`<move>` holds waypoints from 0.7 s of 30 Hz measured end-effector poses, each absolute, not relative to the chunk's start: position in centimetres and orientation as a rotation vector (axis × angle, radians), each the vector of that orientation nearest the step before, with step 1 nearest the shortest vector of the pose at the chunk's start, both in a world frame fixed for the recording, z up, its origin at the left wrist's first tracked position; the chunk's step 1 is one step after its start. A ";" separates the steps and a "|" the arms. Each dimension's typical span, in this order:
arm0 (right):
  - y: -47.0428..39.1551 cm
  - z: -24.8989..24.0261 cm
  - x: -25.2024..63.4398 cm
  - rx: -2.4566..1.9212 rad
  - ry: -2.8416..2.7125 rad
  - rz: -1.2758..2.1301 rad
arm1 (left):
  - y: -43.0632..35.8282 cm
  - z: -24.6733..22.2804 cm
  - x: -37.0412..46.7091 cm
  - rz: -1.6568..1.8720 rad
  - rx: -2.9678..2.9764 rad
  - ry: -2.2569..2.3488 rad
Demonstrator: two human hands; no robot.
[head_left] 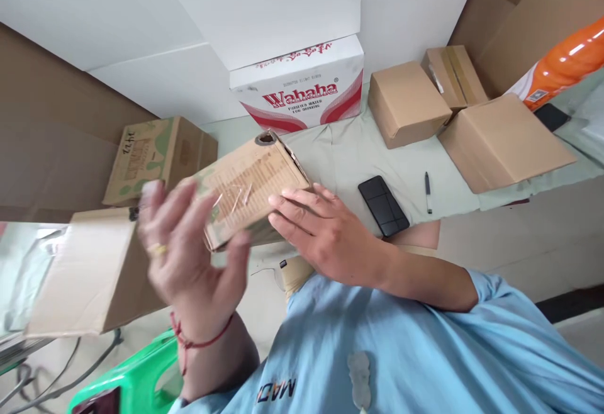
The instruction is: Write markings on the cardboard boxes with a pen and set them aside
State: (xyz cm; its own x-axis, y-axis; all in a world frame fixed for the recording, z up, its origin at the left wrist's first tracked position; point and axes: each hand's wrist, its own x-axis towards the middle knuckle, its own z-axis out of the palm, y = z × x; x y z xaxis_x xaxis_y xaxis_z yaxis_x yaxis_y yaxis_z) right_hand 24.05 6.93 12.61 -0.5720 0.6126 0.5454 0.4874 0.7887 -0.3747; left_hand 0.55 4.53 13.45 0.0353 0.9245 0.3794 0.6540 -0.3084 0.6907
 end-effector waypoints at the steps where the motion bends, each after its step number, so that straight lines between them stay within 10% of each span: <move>1: 7.1 12.3 24.5 -0.771 -2.271 0.276 | 5.2 13.8 1.1 1.185 2.007 1.634; 5: 8.3 9.1 30.3 -1.010 -2.005 0.313 | 6.5 14.1 3.2 1.235 1.782 1.630; 11: 9.1 2.5 42.9 -2.548 -1.563 0.240 | 3.5 14.1 3.1 1.132 1.952 1.616; 21: 9.1 0.0 44.2 -2.573 -1.396 0.432 | 3.4 15.5 4.4 0.979 2.229 1.575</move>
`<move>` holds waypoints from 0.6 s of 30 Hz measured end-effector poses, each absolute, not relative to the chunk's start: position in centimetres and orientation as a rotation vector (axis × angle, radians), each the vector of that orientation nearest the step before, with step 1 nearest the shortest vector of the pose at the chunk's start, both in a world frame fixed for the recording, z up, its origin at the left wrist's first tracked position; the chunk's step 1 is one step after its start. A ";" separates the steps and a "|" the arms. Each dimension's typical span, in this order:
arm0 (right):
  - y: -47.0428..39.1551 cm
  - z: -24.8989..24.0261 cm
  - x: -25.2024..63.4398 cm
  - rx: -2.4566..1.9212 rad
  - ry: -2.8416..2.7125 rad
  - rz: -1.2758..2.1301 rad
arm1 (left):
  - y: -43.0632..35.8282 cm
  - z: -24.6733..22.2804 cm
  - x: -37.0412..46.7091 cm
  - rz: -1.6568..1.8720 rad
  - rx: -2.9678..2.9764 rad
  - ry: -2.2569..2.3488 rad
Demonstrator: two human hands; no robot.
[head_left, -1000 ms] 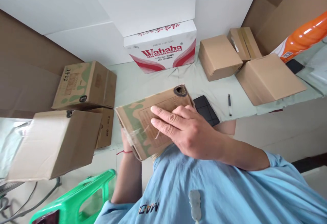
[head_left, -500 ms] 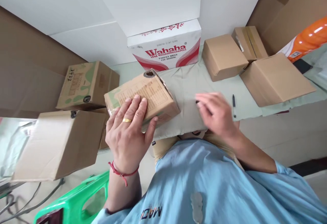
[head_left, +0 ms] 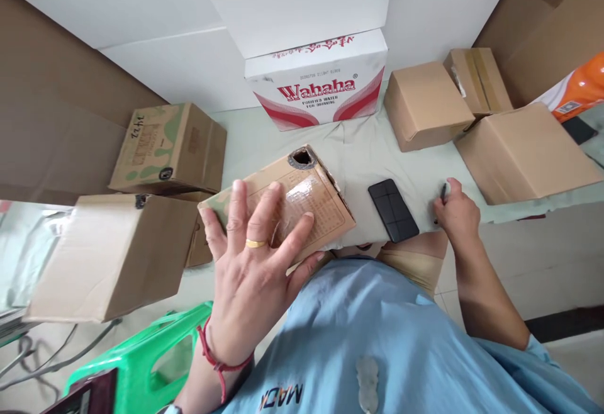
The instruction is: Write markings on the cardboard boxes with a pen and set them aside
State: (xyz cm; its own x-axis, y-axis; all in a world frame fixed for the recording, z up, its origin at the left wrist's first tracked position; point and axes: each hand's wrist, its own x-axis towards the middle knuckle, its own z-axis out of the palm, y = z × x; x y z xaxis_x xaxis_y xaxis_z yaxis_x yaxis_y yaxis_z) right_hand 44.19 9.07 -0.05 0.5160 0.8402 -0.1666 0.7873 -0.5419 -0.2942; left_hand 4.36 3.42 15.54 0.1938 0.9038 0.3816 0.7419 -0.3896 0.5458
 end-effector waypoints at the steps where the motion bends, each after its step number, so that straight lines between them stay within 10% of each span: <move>1: 9.1 -0.2 44.3 -2.429 -1.298 0.524 | 3.3 15.5 4.4 0.942 2.268 1.566; 8: 9.6 2.8 43.3 -1.057 -0.525 1.263 | 2.2 15.6 5.0 0.566 2.687 1.719; 18: 9.4 13.3 31.9 -0.862 -1.010 1.276 | 1.6 15.6 5.5 0.544 2.756 1.703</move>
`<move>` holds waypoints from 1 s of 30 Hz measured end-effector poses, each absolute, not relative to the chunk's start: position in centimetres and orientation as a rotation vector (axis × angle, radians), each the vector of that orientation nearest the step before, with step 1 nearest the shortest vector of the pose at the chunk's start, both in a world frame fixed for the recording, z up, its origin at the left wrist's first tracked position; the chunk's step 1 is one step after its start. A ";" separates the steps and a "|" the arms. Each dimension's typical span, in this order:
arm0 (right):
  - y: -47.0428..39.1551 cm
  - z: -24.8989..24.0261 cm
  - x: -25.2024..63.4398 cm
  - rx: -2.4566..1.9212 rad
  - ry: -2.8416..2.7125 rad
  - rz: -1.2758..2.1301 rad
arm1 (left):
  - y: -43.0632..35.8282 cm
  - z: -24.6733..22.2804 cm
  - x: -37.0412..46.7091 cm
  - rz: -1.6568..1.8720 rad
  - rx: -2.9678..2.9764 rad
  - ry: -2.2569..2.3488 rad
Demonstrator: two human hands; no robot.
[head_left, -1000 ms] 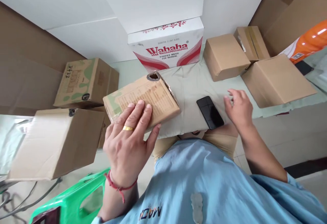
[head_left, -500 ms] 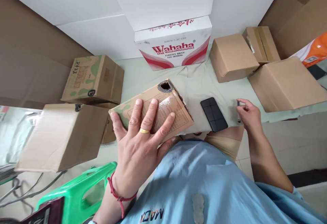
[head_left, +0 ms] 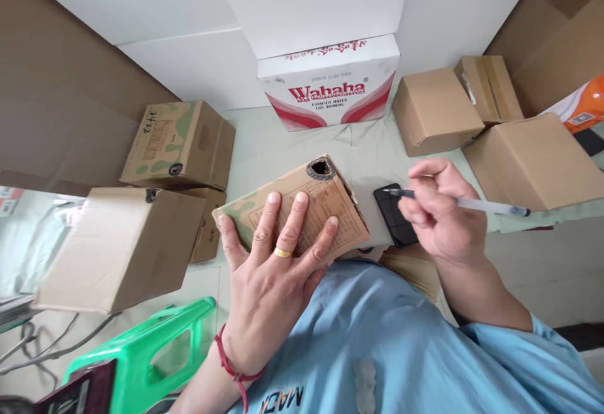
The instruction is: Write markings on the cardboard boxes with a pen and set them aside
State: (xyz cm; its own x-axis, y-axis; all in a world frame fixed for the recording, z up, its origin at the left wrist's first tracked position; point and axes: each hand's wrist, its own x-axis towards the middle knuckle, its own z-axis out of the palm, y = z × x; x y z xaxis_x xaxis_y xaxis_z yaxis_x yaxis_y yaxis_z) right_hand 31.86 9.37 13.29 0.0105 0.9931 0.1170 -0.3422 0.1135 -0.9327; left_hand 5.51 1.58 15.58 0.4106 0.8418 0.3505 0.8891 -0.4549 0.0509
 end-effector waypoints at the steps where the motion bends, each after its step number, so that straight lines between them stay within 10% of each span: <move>1: 9.3 13.8 31.0 -0.854 -1.087 1.274 | 1.5 15.5 5.5 -0.502 -2.514 -1.553; 30: 10.1 15.2 24.5 -0.998 -1.538 0.667 | 1.0 15.0 5.8 -0.545 -2.505 -1.533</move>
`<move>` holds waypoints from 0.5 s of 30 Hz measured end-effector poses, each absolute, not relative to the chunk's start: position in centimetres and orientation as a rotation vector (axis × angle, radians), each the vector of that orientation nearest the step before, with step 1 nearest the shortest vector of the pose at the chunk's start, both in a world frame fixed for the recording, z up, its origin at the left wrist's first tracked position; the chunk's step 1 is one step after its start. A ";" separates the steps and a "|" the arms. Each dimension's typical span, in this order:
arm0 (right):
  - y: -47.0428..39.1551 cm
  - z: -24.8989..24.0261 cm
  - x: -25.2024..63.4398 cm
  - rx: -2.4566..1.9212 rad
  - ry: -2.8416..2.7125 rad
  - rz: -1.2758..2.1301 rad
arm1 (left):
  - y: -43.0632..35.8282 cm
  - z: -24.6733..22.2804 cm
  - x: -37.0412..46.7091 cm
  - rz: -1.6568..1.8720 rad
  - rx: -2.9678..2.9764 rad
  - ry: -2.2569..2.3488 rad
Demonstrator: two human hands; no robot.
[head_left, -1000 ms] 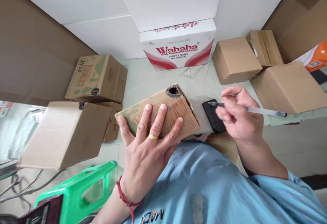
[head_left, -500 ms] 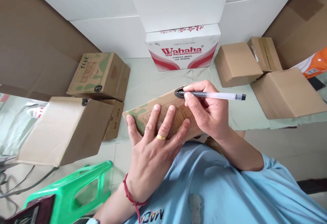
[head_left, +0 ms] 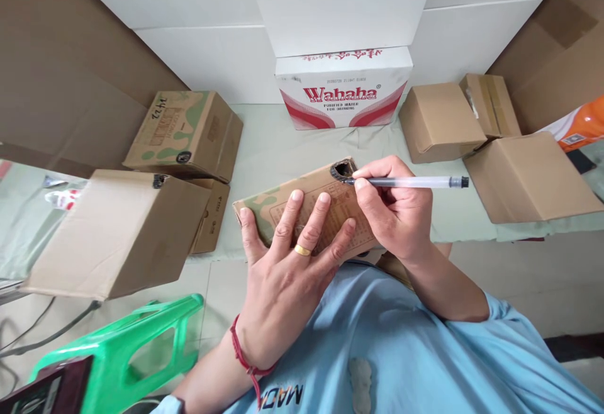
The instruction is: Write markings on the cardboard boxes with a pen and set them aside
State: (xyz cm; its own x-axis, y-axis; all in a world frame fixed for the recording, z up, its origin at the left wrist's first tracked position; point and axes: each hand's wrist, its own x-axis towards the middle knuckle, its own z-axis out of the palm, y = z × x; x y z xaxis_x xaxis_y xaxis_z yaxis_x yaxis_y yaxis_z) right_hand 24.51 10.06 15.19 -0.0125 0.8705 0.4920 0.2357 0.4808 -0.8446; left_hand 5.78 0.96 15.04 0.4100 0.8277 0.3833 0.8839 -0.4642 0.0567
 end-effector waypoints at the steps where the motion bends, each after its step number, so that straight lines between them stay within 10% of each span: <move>1: 10.0 15.1 24.6 -1.008 -1.533 0.649 | 1.0 15.1 5.8 -0.546 -2.504 -1.534; 15: 10.7 14.9 24.6 -0.944 -1.594 0.668 | 0.8 15.0 5.9 -0.575 -2.508 -1.559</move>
